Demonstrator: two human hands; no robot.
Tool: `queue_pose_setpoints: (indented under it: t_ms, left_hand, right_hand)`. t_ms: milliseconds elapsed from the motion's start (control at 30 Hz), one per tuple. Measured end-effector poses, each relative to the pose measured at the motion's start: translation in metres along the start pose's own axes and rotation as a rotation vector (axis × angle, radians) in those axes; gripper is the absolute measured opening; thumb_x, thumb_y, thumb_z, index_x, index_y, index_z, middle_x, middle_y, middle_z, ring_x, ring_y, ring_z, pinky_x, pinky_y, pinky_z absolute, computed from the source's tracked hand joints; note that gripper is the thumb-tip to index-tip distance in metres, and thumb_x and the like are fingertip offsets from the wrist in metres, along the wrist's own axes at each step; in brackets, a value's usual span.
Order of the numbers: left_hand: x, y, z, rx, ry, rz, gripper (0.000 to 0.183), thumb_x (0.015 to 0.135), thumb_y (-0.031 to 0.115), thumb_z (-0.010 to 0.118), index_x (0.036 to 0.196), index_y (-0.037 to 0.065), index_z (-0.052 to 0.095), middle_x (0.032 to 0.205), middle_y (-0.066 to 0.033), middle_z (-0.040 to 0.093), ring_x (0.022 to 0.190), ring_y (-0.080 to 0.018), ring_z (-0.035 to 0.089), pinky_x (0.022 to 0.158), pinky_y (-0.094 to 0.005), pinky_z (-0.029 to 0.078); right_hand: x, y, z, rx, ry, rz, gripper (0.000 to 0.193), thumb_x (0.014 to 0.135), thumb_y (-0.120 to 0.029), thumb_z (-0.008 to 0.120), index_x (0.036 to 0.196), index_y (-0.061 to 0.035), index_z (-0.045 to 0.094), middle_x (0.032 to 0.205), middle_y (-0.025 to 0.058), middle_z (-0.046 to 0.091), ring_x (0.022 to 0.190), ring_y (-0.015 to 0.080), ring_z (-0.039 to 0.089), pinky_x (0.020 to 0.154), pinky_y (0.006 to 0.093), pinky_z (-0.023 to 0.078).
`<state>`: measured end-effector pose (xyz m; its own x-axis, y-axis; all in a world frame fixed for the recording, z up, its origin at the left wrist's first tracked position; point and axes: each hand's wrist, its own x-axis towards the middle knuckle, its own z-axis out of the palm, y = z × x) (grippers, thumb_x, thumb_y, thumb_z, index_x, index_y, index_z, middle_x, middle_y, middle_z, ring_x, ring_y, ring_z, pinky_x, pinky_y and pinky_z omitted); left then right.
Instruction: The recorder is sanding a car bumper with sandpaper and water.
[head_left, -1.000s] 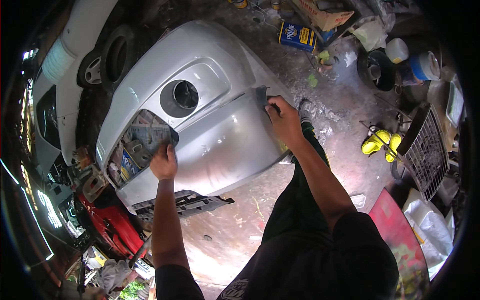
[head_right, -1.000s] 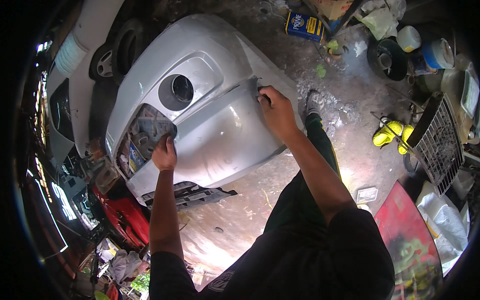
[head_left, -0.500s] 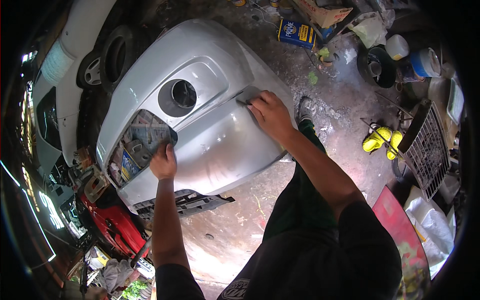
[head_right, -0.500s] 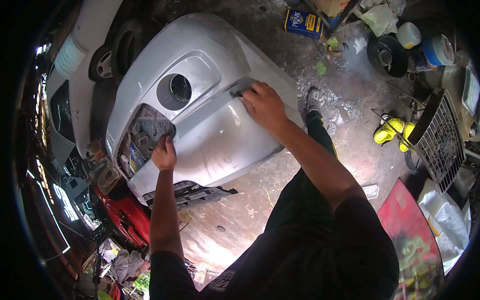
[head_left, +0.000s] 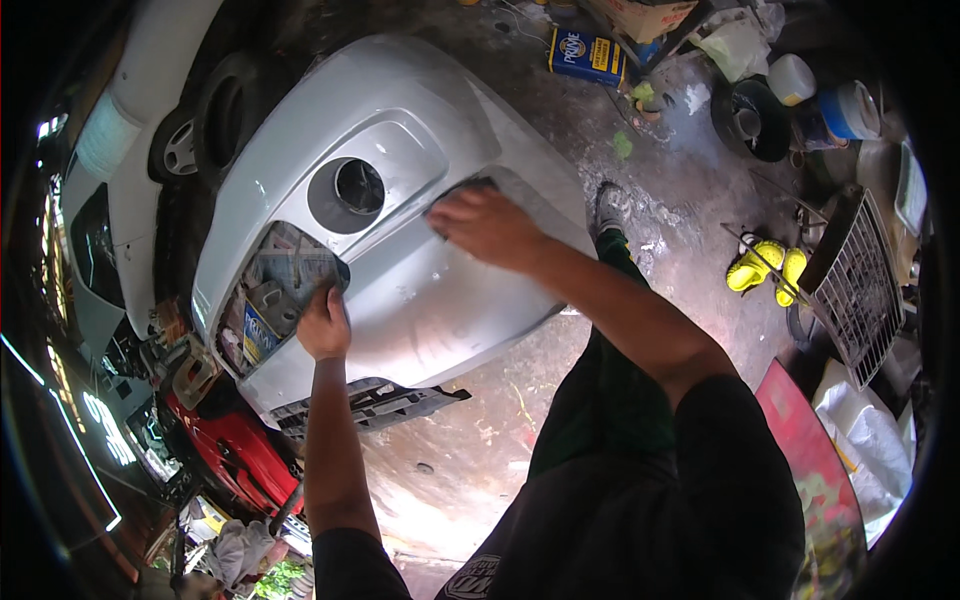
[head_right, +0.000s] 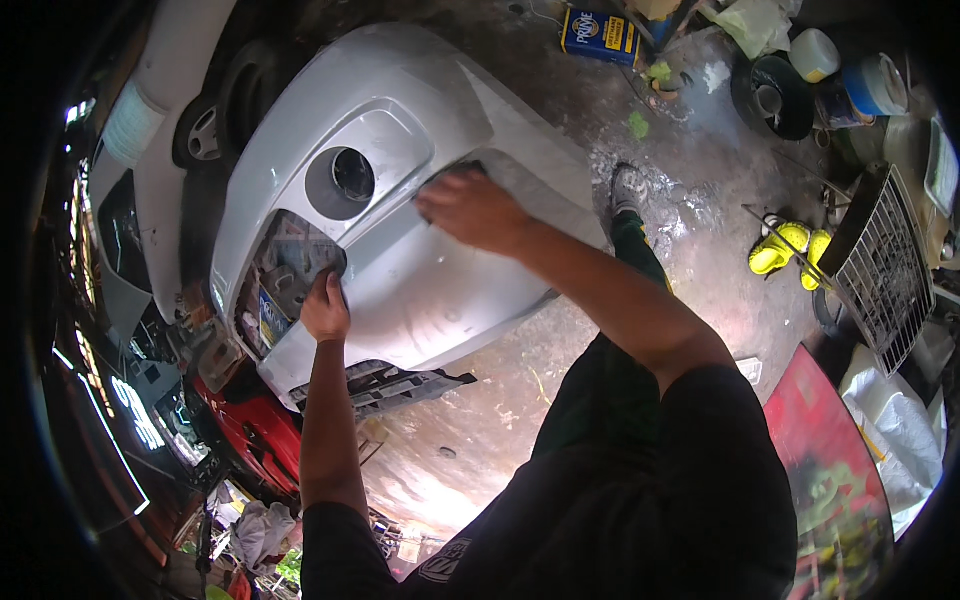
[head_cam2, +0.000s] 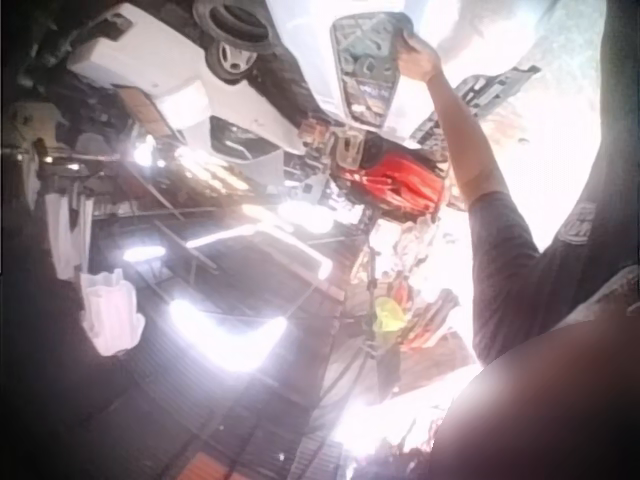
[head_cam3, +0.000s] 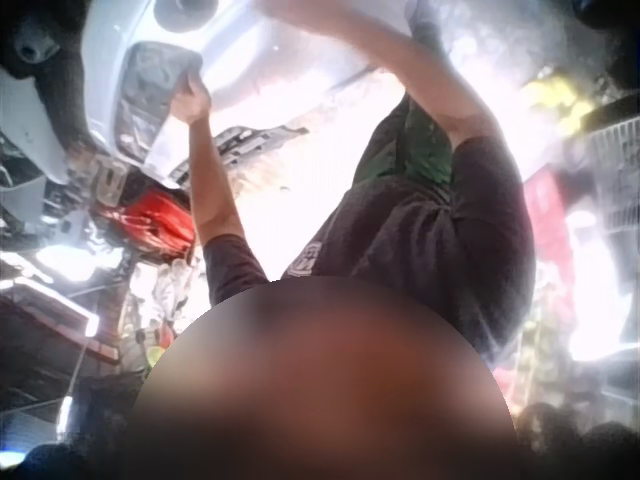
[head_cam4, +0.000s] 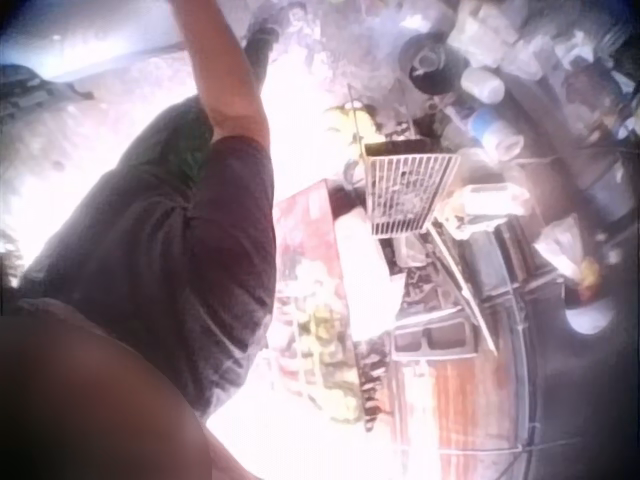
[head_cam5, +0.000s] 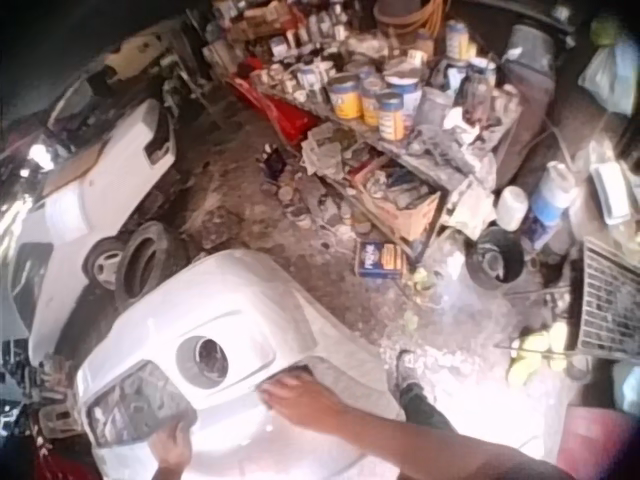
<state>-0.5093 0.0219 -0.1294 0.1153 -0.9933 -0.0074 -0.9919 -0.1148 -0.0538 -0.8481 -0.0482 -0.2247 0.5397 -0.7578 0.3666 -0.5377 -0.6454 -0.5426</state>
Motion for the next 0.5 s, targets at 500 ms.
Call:
queue_pose_setpoints:
  t_ms: [500]
  left_hand:
    - [0.003,0.003,0.0,0.039,0.001,0.024,0.044,0.102,0.048,0.041,0.106,0.014,0.069,0.086,-0.0221,0.072,0.076,-0.047,0.067,0.067,-0.0573,0.052]
  right_hand:
    - [-0.036,0.05,-0.002,0.302,0.22,0.202,0.03,0.089,-0.013,0.063,0.117,-0.0068,0.07,0.125,0.0049,0.064,0.121,0.023,0.058,0.104,0.0406,0.046]
